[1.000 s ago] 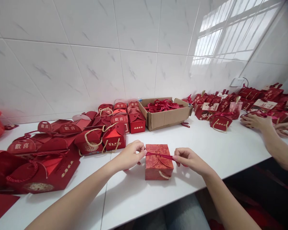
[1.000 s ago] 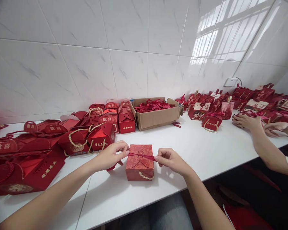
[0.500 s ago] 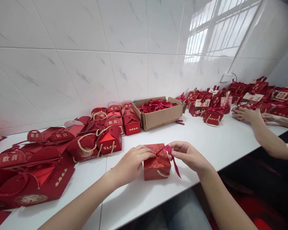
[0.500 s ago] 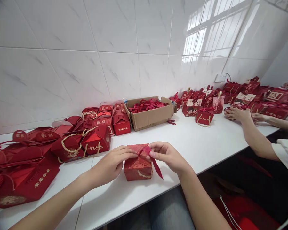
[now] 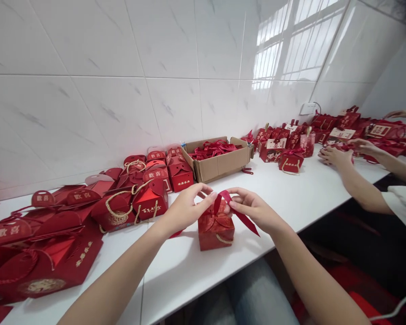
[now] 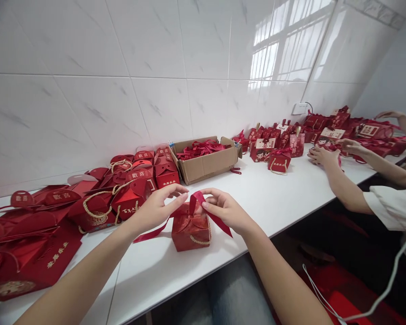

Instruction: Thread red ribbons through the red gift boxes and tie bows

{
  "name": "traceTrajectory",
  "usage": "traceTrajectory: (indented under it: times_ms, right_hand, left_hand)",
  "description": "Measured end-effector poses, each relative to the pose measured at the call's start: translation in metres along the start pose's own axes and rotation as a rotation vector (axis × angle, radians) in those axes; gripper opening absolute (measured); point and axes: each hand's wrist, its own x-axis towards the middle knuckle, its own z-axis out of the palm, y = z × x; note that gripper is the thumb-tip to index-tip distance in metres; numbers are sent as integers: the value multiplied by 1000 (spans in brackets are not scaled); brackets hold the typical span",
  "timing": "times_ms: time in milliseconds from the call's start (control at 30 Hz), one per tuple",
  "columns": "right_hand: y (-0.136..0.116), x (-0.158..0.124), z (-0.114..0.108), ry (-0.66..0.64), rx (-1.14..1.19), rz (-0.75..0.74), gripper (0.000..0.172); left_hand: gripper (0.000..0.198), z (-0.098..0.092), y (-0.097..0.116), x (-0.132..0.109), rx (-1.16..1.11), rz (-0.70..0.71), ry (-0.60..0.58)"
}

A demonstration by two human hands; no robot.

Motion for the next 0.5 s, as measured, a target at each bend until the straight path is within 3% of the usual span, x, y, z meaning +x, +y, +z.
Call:
traceTrajectory:
  times_ms: [100, 233, 400, 500]
  right_hand:
    - [-2, 1, 6, -4, -20, 2, 34]
    - [-1, 2, 9, 73, -32, 47, 33]
    - [3, 8, 11, 78, -104, 108, 46]
    - [8, 13, 16, 83, -115, 98, 41]
  left_hand:
    - [31, 7, 8, 9, 6, 8, -12]
    - [22, 12, 13, 8, 61, 41, 57]
    - [19, 12, 10, 6, 62, 97, 107]
    - [18, 12, 7, 8, 80, 134, 177]
